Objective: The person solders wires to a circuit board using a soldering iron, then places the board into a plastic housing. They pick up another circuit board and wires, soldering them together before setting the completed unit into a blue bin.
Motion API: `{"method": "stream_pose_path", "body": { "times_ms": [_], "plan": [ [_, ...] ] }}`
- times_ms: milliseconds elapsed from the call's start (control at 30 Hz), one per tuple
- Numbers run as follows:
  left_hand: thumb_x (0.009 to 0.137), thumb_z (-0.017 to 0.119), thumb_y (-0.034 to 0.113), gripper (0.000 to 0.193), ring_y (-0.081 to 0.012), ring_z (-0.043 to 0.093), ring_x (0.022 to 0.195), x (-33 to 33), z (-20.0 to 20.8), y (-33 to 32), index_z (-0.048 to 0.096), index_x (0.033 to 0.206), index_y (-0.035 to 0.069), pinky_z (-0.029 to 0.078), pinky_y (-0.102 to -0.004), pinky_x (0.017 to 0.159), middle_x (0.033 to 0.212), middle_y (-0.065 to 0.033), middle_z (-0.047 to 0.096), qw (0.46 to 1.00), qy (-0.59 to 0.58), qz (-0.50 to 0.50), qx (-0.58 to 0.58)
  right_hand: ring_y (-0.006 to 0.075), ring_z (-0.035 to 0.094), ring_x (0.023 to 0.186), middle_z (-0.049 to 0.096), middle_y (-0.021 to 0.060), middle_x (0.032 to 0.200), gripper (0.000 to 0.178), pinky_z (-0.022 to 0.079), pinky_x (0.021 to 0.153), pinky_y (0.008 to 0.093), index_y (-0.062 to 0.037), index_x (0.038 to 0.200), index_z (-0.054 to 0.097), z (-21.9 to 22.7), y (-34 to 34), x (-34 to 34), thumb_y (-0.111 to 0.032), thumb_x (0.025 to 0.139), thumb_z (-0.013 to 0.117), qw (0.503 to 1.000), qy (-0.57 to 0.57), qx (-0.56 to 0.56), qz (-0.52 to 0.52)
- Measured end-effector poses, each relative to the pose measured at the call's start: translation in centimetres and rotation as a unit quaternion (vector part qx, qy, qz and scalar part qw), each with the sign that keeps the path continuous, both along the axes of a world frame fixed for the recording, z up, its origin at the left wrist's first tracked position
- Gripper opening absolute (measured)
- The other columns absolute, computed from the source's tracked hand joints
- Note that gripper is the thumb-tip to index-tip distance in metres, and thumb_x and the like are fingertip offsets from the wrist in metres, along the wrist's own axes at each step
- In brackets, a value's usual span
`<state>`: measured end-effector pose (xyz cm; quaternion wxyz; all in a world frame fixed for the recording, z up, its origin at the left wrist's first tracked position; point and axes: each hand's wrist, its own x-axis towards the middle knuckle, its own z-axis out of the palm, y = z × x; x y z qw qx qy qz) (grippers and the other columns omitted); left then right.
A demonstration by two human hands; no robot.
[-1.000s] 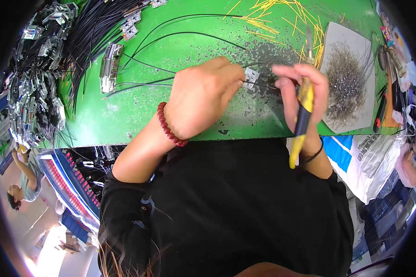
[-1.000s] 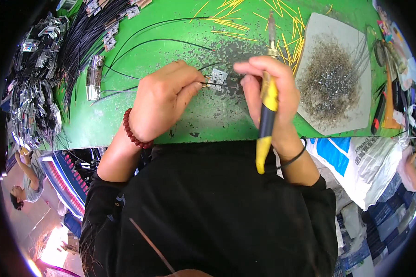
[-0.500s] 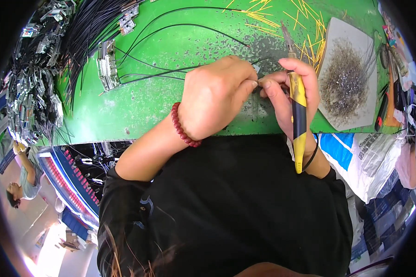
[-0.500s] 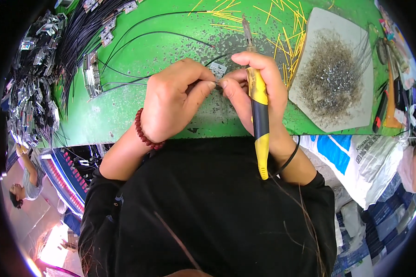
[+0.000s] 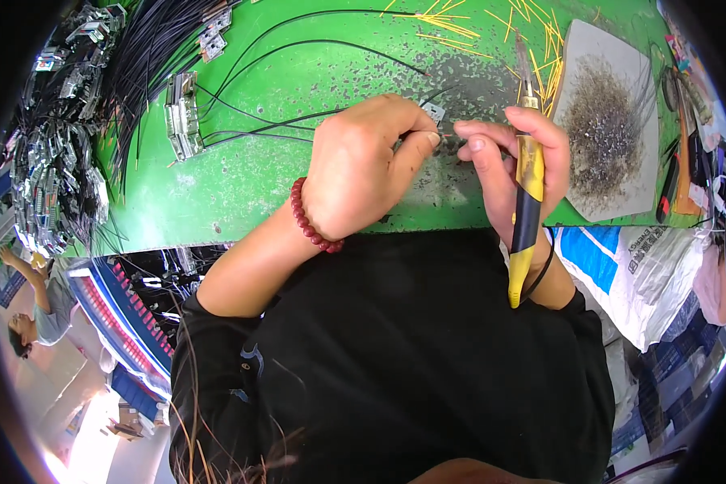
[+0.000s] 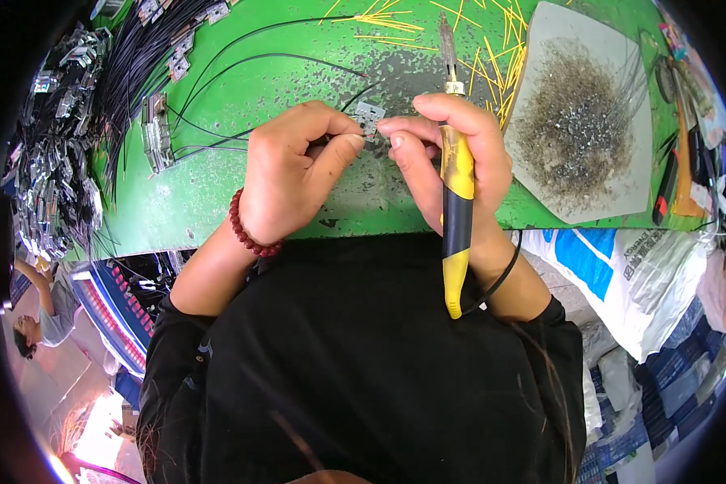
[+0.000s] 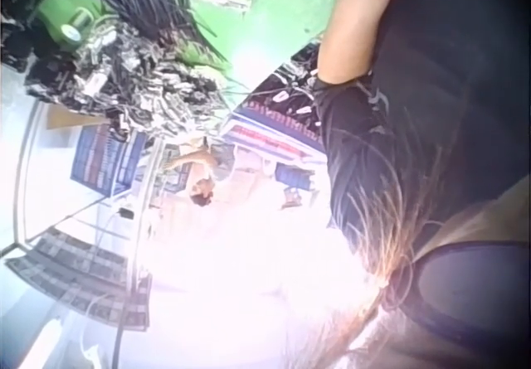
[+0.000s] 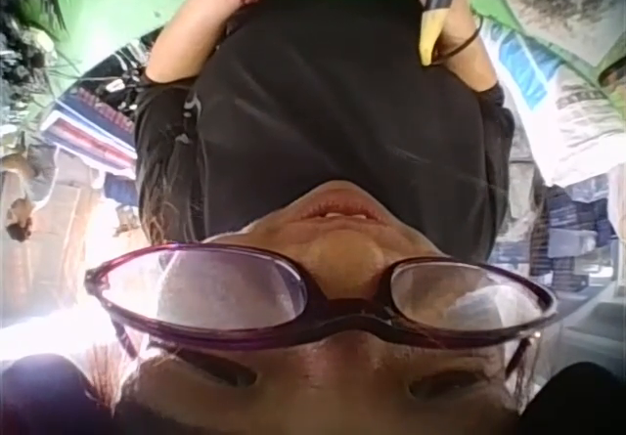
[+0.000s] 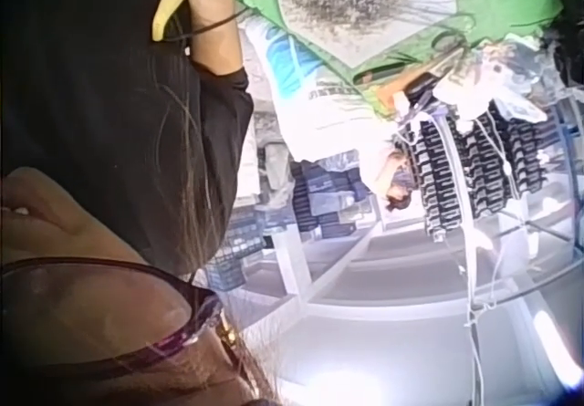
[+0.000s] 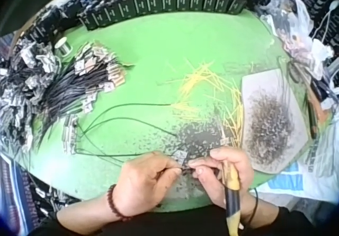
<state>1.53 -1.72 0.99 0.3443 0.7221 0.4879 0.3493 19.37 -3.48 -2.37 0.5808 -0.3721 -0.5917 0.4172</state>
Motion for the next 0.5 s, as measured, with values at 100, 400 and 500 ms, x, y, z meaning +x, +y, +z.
{"method": "stream_pose_path", "body": {
  "times_ms": [100,400,500],
  "plan": [
    [0.077,0.068,0.007,0.006,-0.0287,0.062,0.067,0.13,0.0,-0.05,0.063,0.078,0.004,0.049,-0.0368,0.059,0.073,-0.0106,0.062,1.0,-0.007,0.003,-0.004,0.0191,0.07,0.087,0.059,0.0097,0.101,0.039,0.05,0.058,0.0195,0.0012,0.116,0.049,0.14,-0.2,0.02,0.011,0.082,0.064,1.0,-0.002,-0.018,-0.014],
    [0.078,0.068,0.006,0.006,-0.0289,0.06,0.065,0.41,-0.23,-0.4,0.062,0.079,0.003,0.048,-0.0365,0.058,0.072,-0.0108,0.061,1.0,-0.011,-0.002,-0.006,0.0197,0.07,0.083,0.063,0.0097,0.096,0.031,0.053,0.061,0.0215,0.003,0.111,0.054,0.42,-0.14,0.09,0.009,0.082,0.064,0.999,0.03,-0.007,-0.036],
    [0.078,0.068,0.006,0.006,-0.0288,0.06,0.065,0.5,-0.29,-0.44,0.062,0.079,0.003,0.048,-0.036,0.057,0.072,-0.0109,0.061,0.999,-0.025,0.005,-0.02,0.0203,0.07,0.083,0.063,0.01,0.097,0.031,0.053,0.061,0.0211,0.003,0.111,0.054,0.5,-0.15,0.34,0.009,0.082,0.064,0.999,-0.039,-0.01,-0.021]
  ]
}}
